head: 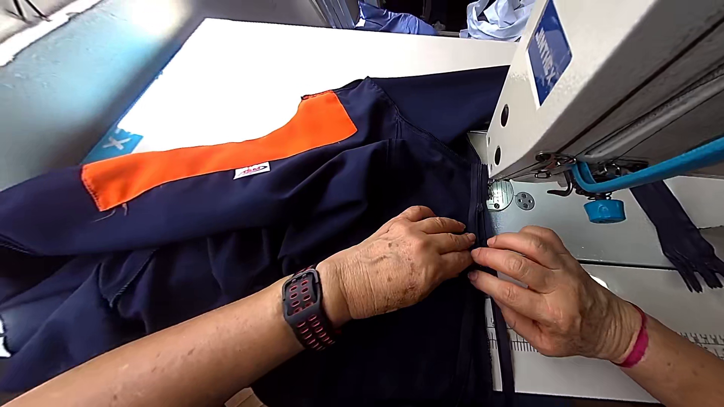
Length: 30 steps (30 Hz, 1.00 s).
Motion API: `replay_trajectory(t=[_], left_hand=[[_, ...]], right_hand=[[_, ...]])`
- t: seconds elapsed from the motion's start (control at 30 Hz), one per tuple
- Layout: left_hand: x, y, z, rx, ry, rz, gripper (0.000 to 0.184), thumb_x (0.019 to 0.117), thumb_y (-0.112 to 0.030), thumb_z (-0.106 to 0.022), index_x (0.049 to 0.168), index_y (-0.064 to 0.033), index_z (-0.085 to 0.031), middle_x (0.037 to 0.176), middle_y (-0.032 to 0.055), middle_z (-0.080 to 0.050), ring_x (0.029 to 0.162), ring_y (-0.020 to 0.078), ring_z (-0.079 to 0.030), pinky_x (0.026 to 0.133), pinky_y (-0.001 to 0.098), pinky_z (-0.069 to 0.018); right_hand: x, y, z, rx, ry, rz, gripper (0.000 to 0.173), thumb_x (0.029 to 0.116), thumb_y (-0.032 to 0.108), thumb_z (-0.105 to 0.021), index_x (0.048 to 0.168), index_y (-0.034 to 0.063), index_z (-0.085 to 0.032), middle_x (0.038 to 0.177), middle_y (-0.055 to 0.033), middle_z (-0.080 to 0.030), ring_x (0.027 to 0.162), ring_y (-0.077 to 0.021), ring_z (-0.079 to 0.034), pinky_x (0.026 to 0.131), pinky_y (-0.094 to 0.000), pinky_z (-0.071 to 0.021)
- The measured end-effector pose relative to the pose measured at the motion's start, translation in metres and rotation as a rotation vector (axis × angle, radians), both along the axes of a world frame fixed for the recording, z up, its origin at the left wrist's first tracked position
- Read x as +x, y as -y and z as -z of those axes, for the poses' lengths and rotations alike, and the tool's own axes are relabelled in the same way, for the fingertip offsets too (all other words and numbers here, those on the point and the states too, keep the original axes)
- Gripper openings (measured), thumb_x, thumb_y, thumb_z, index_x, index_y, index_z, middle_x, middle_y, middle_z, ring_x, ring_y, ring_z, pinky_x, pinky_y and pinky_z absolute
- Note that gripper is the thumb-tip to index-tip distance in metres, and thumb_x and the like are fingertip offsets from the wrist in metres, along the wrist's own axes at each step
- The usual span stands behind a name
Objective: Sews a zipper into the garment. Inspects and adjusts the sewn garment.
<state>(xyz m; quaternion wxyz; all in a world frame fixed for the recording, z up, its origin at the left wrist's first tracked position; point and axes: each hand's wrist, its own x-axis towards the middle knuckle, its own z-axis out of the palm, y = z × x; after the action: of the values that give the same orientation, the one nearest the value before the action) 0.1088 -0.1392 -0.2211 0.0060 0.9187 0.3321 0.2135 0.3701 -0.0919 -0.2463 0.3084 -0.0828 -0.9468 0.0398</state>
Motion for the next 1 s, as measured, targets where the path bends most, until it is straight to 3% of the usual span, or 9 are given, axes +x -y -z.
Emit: replay_trajectory(t=[0.07, 0.27, 0.43, 0.5, 0.6, 0.77, 0.87, 1.0], left_hand=[[-0.001, -0.005, -0.003, 0.022, -0.011, 0.043, 0.028, 0.1035, -0.017, -0.051, 0.102, -0.0131, -0.078, 0.114, 0.0028, -0.077, 0.118, 0.0206, -0.069, 0.097, 0.0392, -0.0536], [-0.003, -0.019, -0.008, 0.154, -0.02, 0.191, 0.025, 0.101, -0.006, -0.051, 0.099, -0.0047, -0.077, 0.103, 0.0121, -0.077, 0.1, 0.0256, -0.074, 0.079, 0.0369, -0.0594], [0.004, -0.025, -0.01, 0.243, -0.054, 0.289, 0.022, 0.0985, -0.002, -0.052, 0.093, -0.002, -0.074, 0.094, 0.0101, -0.073, 0.083, 0.0223, -0.068, 0.061, 0.033, -0.0512], [0.007, -0.026, -0.009, 0.263, -0.039, 0.301, 0.021, 0.0988, -0.002, -0.051, 0.093, -0.0024, -0.072, 0.092, 0.0095, -0.07, 0.081, 0.022, -0.064, 0.061, 0.0332, -0.0453], [0.009, -0.027, -0.009, 0.274, -0.039, 0.291, 0.021, 0.102, -0.005, -0.048, 0.102, -0.0041, -0.07, 0.092, 0.0101, -0.066, 0.079, 0.0229, -0.061, 0.063, 0.0342, -0.0444], [0.007, -0.027, -0.002, 0.298, -0.028, 0.276, 0.021, 0.0997, -0.002, -0.051, 0.095, -0.0012, -0.072, 0.089, 0.0095, -0.069, 0.078, 0.0216, -0.061, 0.065, 0.0339, -0.0442], [0.003, -0.027, 0.0, 0.271, 0.005, 0.266, 0.021, 0.099, -0.004, -0.054, 0.094, -0.0029, -0.074, 0.091, 0.0082, -0.07, 0.084, 0.0215, -0.063, 0.072, 0.0343, -0.0472], [-0.001, -0.023, 0.001, 0.265, 0.007, 0.243, 0.023, 0.0999, -0.003, -0.054, 0.096, -0.002, -0.076, 0.1, 0.0097, -0.076, 0.101, 0.0239, -0.069, 0.09, 0.0377, -0.051]], right_hand=[[0.004, -0.001, 0.001, -0.004, 0.032, 0.004, 0.036, 0.0985, 0.017, -0.045, 0.121, 0.0162, -0.073, 0.123, -0.0025, -0.072, 0.125, -0.023, -0.055, 0.106, -0.0418, -0.035], [0.006, 0.0, 0.004, -0.003, -0.015, 0.116, 0.027, 0.0993, 0.017, -0.05, 0.106, 0.0097, -0.076, 0.114, -0.0079, -0.075, 0.117, -0.0253, -0.062, 0.102, -0.0408, -0.0432], [0.003, 0.001, 0.003, -0.022, 0.002, 0.14, 0.03, 0.0986, 0.018, -0.051, 0.105, 0.014, -0.08, 0.113, -0.004, -0.075, 0.113, -0.0238, -0.061, 0.097, -0.0405, -0.0421], [0.003, 0.001, 0.001, -0.031, 0.003, 0.145, 0.03, 0.0981, 0.019, -0.052, 0.104, 0.0153, -0.081, 0.111, -0.003, -0.075, 0.113, -0.0239, -0.06, 0.096, -0.0409, -0.0414], [0.002, 0.0, -0.001, -0.047, -0.004, 0.147, 0.028, 0.098, 0.02, -0.053, 0.101, 0.0164, -0.081, 0.11, -0.0041, -0.073, 0.112, -0.0232, -0.059, 0.096, -0.0398, -0.0414], [0.002, -0.001, -0.002, -0.067, -0.001, 0.158, 0.029, 0.0965, 0.02, -0.054, 0.102, 0.0189, -0.082, 0.108, -0.0047, -0.071, 0.109, -0.0222, -0.058, 0.092, -0.0381, -0.0423], [0.001, -0.001, -0.001, -0.064, -0.004, 0.161, 0.028, 0.0966, 0.02, -0.054, 0.1, 0.0187, -0.082, 0.114, -0.0049, -0.071, 0.114, -0.0237, -0.058, 0.095, -0.0398, -0.0415], [0.0, 0.0, -0.001, -0.069, 0.014, 0.165, 0.029, 0.0965, 0.02, -0.052, 0.098, 0.0185, -0.081, 0.119, -0.0017, -0.074, 0.126, -0.0265, -0.057, 0.1, -0.0446, -0.0385]])
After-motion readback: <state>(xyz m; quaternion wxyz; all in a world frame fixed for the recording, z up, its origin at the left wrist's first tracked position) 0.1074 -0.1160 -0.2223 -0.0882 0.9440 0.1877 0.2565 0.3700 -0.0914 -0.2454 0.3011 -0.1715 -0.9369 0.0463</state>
